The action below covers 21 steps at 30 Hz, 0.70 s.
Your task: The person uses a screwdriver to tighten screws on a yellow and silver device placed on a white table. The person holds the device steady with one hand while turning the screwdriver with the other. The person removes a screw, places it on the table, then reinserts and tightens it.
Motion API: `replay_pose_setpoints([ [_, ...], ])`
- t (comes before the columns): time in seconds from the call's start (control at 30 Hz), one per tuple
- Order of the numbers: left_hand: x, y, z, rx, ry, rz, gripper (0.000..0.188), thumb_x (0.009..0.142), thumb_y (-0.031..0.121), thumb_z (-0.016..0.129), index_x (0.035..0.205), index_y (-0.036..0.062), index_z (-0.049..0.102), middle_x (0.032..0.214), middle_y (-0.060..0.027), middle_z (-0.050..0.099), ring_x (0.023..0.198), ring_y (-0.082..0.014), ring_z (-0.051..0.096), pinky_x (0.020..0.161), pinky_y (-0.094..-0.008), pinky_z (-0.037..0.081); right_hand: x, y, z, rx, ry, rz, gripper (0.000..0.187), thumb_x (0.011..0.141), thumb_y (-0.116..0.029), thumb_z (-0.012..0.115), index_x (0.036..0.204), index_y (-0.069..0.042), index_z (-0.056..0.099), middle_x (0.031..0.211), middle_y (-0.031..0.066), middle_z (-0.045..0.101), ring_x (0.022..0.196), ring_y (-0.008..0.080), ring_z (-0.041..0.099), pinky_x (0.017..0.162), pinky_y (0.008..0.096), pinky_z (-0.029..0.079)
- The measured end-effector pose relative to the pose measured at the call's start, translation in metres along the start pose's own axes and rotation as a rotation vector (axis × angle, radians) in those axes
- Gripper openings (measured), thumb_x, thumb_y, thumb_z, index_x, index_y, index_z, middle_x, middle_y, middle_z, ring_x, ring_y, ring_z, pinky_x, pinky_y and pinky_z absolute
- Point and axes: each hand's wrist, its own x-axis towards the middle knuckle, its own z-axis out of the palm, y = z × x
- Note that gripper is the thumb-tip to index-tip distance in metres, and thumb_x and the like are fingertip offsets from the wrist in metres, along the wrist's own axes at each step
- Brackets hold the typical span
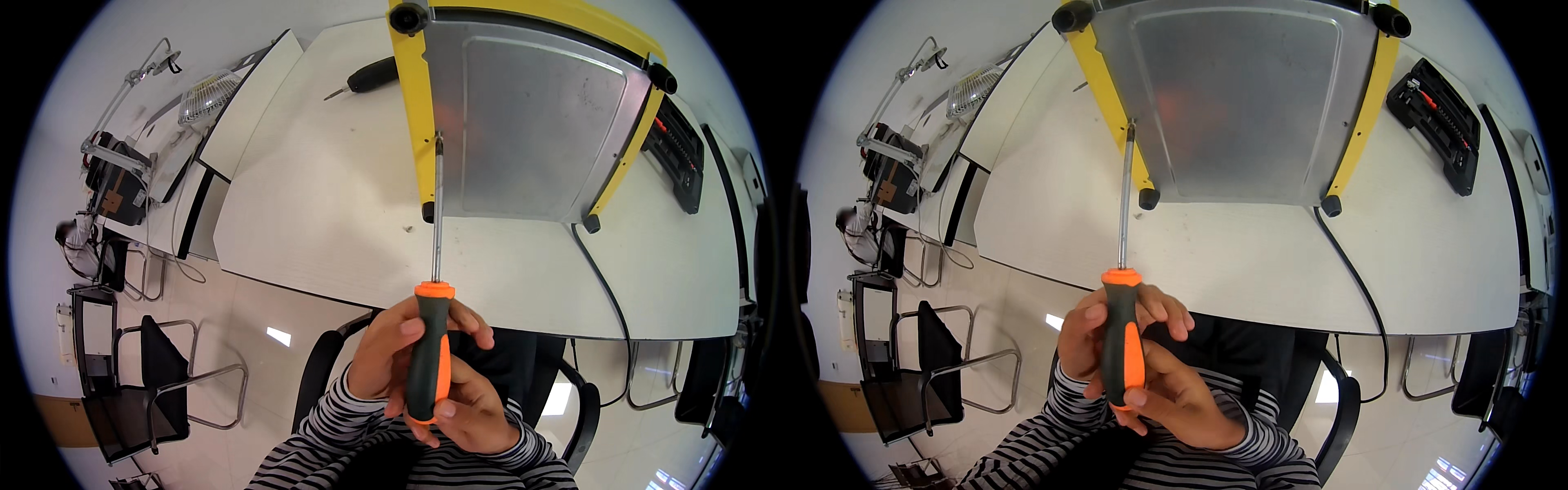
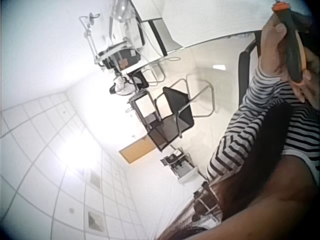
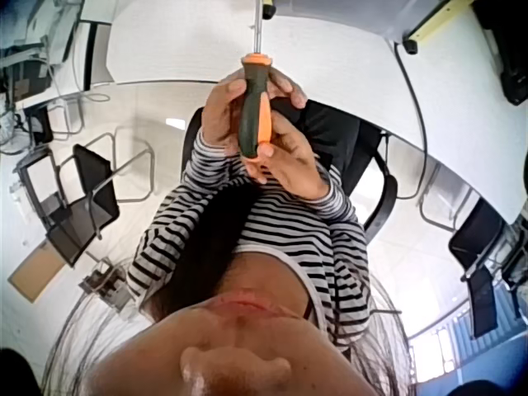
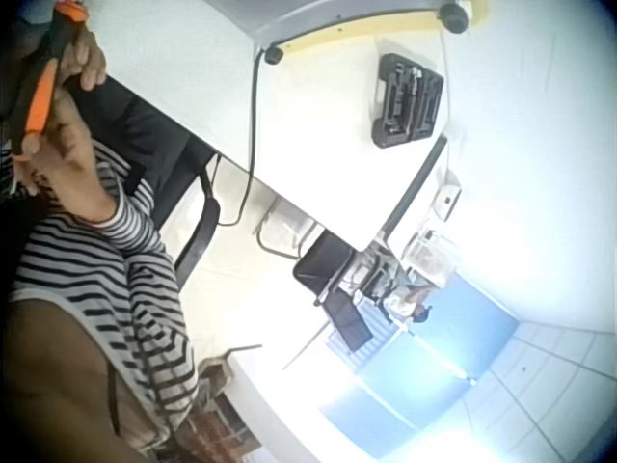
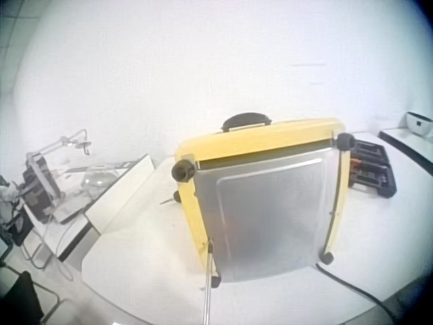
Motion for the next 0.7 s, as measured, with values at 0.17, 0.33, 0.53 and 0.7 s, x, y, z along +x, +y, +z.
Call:
replay_pose_setpoints([
  [0.17,0.000,0.006,-0.005,0.053,-0.040,-0.089,0.036,0.077,0.024,0.040,0.090,-0.0084,0.049,0.083,-0.0200,0.053,0.082,-0.0249,0.052,0.077,-0.0327,0.040,0.004,-0.003,0.001,0.178,-0.059,0.039,0.049,0.082,-0.034,0.043,0.110,0.005,0.032,0.093,0.0265,0.049,0.062,0.0150,0.050,0.048,0.0220,0.040],
  [0.33,0.002,0.001,-0.008,-0.068,0.005,-0.121,0.026,0.075,0.015,0.048,0.089,-0.0071,0.049,0.081,-0.0186,0.053,0.081,-0.0234,0.052,0.076,-0.0330,0.041,0.000,0.000,-0.001,-0.310,0.091,-0.116,0.045,0.082,-0.033,0.045,0.106,0.003,0.034,0.086,0.0226,0.051,0.062,0.0150,0.050,0.049,0.0212,0.041],
  [0.53,0.004,-0.005,-0.006,0.040,0.025,-0.084,0.030,0.076,0.018,0.048,0.093,-0.0065,0.046,0.082,-0.0190,0.053,0.081,-0.0232,0.052,0.076,-0.0316,0.042,-0.001,0.002,-0.005,0.003,-0.039,-0.054,0.040,0.087,-0.022,0.039,0.116,0.002,0.026,0.090,0.0158,0.051,0.064,0.0127,0.049,0.056,0.0222,0.041],
  [0.7,-0.001,0.002,-0.011,-0.107,-0.095,-0.216,0.038,0.079,0.025,0.040,0.100,-0.0078,0.044,0.083,-0.0207,0.053,0.089,-0.0284,0.049,0.079,-0.0367,0.039,0.004,0.001,-0.004,0.403,-0.213,-0.025,0.042,0.088,-0.027,0.031,0.116,0.003,0.024,0.089,0.0263,0.046,0.063,0.0179,0.050,0.058,0.0243,0.044],
])
